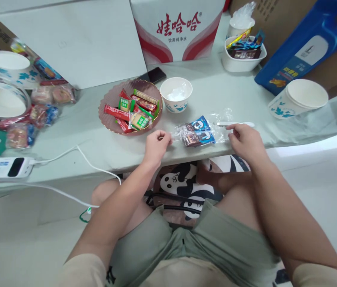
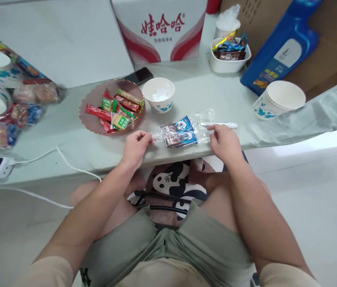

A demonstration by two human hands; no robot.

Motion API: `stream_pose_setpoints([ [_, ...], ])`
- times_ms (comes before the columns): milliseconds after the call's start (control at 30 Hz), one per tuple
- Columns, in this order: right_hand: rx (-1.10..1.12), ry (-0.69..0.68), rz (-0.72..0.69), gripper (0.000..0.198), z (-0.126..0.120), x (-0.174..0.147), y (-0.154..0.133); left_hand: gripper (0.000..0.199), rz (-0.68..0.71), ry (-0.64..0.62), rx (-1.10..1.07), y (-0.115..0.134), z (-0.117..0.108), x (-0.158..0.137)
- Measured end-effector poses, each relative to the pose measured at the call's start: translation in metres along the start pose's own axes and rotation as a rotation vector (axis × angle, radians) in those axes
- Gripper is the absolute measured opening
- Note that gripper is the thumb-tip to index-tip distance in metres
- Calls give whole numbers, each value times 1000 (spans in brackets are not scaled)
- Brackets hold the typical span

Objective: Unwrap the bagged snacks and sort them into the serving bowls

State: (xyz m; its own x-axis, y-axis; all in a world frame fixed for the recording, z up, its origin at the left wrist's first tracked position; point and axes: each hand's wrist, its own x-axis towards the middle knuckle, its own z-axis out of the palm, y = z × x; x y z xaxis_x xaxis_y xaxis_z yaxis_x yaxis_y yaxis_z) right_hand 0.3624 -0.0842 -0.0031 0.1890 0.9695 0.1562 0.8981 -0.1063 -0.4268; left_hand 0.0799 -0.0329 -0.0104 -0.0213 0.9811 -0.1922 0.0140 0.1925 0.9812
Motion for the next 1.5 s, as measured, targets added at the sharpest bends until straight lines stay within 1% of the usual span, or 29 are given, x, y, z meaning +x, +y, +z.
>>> stream_pose_setpoints([
  [100, -58, 63, -16, 32, -2, -3, 1, 15, -100, 12, -65, -2, -4, -10],
  [133, -61, 99, -58, 33, -2, -4, -3, 15, -130, -5, -73, -1, -5, -13],
  [200, -16, 131, -206, 35, 0, -4, -16, 19, -175, -49, -74, 2, -6, -15],
  [233, 22, 111, -291, 35, 2, -3, -24, 23, -187, -69, -59, 4, -6, -14],
  [300, 76, 27, -425, 35, 10, -1, -40, 28, -184, -101, 30, 6, -4, -9],
  [367, 93, -42, -489, 36, 19, 1, -54, 30, -142, -142, 175, 7, 0, -2],
  [433, 114, -72, -523, 39, 29, 3, -62, 31, -85, -180, 272, 7, 5, 3],
  [467, 130, -85, -540, 42, 34, 3, -64, 31, -65, -185, 277, 7, 8, 5],
  [533, 150, -123, -554, 46, 41, 2, -67, 27, -57, -162, 213, 6, 10, 4],
  [600, 151, -165, -534, 49, 43, 2, -66, 24, -58, -120, 128, 6, 9, 1],
  [700, 149, -198, -489, 49, 42, 6, -63, 23, -36, -66, 35, 3, 1, -4],
  [767, 151, -216, -485, 50, 38, 10, -60, 22, -53, -38, -4, 1, -6, -6],
  [833, 143, -236, -490, 48, 36, 14, -56, 20, -92, -37, 15, -1, -14, -6],
  [900, 128, -242, -499, 43, 34, 16, -54, 17, -109, -55, 108, -1, -22, -6],
  [967, 120, -226, -511, 37, 35, 16, -54, 16, -56, -77, 276, 0, -29, -5],
  [1033, 112, -203, -530, 31, 36, 14, -56, 17, 32, -86, 450, 2, -33, -3],
  [1067, 98, -191, -541, 29, 37, 13, -58, 17, 59, -92, 509, 3, -34, -3],
  [1133, 47, -157, -561, 29, 38, 11, -64, 18, 55, -102, 548, 4, -34, -1],
  [1233, 2, -62, -586, 31, 36, 7, -74, 18, 4, -88, 511, 5, -31, 3],
  [1367, 100, 57, -662, 20, 28, -5, -82, 16, -68, -64, 368, 3, -30, 10],
  [1500, 188, 114, -777, 15, 21, -21, -81, 15, -143, -80, 205, -2, -33, 14],
])
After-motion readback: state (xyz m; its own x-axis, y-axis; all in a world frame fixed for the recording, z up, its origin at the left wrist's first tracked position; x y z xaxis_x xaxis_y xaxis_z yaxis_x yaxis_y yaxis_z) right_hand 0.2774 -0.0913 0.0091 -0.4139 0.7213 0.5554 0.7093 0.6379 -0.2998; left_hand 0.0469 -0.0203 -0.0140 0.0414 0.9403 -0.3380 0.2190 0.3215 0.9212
